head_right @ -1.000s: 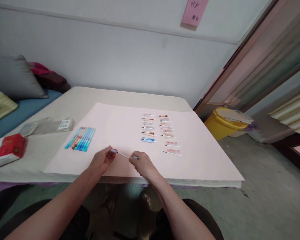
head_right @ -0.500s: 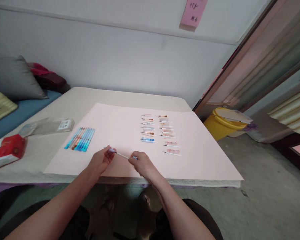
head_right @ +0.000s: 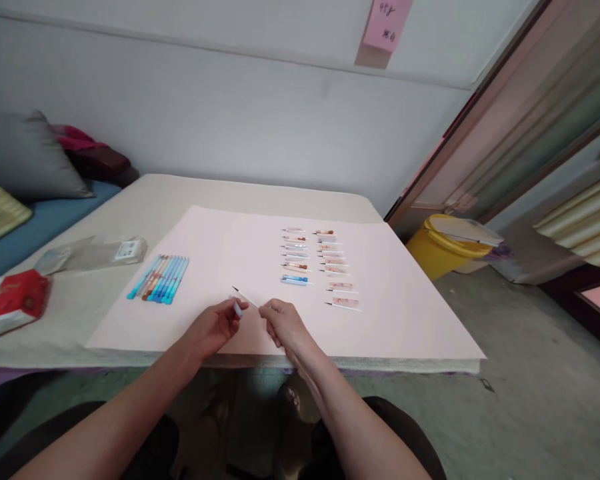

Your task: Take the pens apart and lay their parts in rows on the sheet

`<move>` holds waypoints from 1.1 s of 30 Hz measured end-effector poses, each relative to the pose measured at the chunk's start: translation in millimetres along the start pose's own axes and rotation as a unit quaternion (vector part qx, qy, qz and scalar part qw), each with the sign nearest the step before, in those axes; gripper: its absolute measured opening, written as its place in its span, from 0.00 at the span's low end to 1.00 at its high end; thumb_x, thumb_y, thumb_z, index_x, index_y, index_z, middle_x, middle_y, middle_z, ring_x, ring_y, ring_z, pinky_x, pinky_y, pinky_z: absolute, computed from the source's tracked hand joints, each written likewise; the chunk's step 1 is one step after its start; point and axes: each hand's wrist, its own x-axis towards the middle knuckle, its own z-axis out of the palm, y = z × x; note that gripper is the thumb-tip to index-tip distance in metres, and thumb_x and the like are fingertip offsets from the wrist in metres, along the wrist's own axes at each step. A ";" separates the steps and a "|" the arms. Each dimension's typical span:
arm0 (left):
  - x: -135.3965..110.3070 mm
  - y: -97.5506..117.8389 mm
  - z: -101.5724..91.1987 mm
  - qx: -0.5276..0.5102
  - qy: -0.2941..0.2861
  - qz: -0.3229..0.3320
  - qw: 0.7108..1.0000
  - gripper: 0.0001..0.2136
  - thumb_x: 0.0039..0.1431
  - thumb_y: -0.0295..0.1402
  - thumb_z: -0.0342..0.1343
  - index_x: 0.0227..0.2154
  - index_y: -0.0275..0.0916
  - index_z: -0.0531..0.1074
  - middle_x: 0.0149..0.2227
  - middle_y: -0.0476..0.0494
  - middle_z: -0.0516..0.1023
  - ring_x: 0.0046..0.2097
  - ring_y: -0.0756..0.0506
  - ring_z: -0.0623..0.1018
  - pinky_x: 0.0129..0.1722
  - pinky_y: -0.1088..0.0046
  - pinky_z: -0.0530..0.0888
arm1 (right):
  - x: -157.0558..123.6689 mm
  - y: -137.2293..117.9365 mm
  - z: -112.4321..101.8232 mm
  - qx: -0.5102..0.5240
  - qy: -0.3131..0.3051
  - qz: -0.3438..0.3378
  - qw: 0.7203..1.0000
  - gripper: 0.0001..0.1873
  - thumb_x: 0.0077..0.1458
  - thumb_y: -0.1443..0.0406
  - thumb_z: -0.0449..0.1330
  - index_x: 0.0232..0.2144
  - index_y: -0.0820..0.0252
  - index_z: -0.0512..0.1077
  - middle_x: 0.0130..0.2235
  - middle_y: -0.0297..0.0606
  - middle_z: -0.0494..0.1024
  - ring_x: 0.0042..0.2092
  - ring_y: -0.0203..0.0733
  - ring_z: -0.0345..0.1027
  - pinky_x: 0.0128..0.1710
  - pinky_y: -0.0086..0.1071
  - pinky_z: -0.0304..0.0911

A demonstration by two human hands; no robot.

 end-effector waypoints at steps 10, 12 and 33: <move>-5.6 -11.3 3.3 0.047 -0.010 0.031 0.998 0.04 0.47 0.25 0.59 0.26 0.34 0.69 0.24 0.48 0.73 0.24 0.54 0.73 0.21 0.82 0.69 | 3.4 13.1 12.2 -0.023 -0.035 0.022 0.999 0.10 0.50 0.60 0.54 0.23 0.60 0.64 0.10 0.22 0.57 0.10 0.26 0.45 0.10 0.23 0.38; -2.9 -12.2 1.5 0.048 0.011 0.035 0.998 0.04 0.46 0.24 0.59 0.25 0.34 0.69 0.23 0.48 0.72 0.23 0.54 0.72 0.21 0.81 0.69 | 2.7 14.0 13.4 -0.029 -0.043 0.023 0.998 0.09 0.50 0.61 0.54 0.23 0.60 0.64 0.10 0.22 0.58 0.11 0.26 0.44 0.10 0.23 0.37; -8.9 -20.3 7.7 0.120 0.017 0.014 0.993 0.03 0.43 0.26 0.58 0.23 0.33 0.68 0.20 0.50 0.69 0.21 0.55 0.69 0.20 0.81 0.67 | 38.0 34.6 -6.3 0.421 -0.063 0.155 0.892 0.17 0.58 0.56 0.50 0.39 0.64 0.68 0.22 0.33 0.70 0.19 0.29 0.59 0.15 0.21 0.47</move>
